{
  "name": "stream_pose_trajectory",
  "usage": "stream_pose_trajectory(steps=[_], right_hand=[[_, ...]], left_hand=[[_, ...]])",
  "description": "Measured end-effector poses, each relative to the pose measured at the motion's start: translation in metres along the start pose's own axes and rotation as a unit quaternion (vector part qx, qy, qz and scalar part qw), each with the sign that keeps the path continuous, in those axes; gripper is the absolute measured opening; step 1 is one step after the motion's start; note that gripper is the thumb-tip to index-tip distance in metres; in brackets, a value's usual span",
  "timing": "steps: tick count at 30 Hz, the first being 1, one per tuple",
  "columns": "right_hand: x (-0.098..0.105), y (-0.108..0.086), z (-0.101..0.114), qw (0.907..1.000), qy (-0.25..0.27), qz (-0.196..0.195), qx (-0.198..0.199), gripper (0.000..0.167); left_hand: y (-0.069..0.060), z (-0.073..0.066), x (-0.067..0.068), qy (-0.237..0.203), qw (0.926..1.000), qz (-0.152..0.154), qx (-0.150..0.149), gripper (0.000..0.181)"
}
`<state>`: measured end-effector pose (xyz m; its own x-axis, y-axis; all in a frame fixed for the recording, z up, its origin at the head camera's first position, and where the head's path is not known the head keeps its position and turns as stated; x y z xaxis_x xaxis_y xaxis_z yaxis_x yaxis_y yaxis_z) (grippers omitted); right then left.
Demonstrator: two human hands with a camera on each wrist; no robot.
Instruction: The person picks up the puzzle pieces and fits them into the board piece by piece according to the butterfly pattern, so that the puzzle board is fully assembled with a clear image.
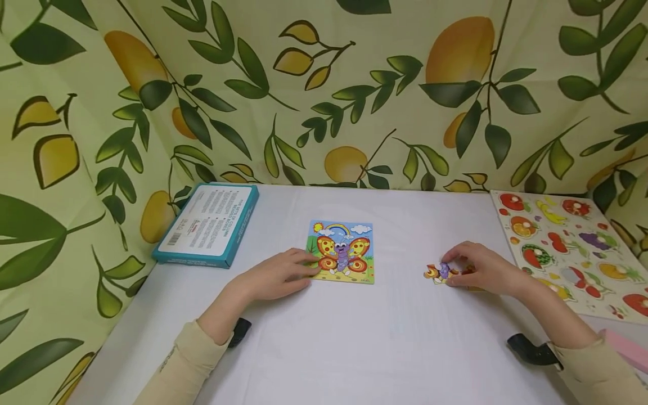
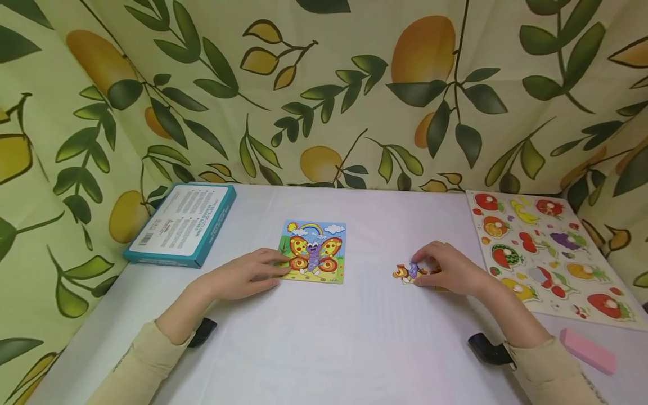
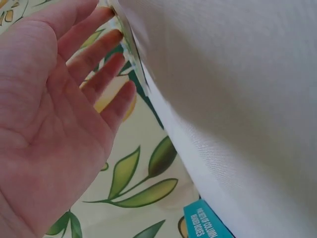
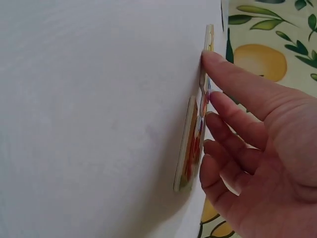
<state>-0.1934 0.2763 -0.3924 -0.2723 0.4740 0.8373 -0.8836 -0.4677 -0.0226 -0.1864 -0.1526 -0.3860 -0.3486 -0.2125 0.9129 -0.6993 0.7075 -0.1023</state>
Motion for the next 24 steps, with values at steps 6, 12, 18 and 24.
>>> stream_pose_trajectory(steps=[6,12,18,24], right_hand=[[-0.003,0.006,0.005,0.9996,0.027,-0.009,-0.006,0.032],[-0.022,0.036,0.036,0.9907,0.131,-0.017,-0.035,0.020],[-0.058,0.077,0.076,0.9704,0.233,0.027,-0.057,0.030],[-0.079,0.100,0.108,0.9661,0.253,0.028,-0.043,0.024]], left_hand=[[0.001,-0.002,0.001,-0.012,0.9996,0.019,0.018,0.041],[0.001,-0.002,0.003,-0.016,0.9994,0.018,0.023,0.041],[0.002,-0.001,0.002,-0.022,0.9990,0.021,0.034,0.044],[0.004,0.000,0.000,-0.021,0.9986,0.022,0.043,0.045]])
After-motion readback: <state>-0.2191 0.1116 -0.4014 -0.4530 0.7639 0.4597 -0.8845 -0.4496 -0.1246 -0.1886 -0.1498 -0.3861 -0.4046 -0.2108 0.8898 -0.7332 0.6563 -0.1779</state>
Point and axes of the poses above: each hand's wrist, its own y-axis towards the middle knuckle, its own x-axis out of the back of the hand, z = x × y, the point moved 2 cm from there along y, towards the middle knuckle
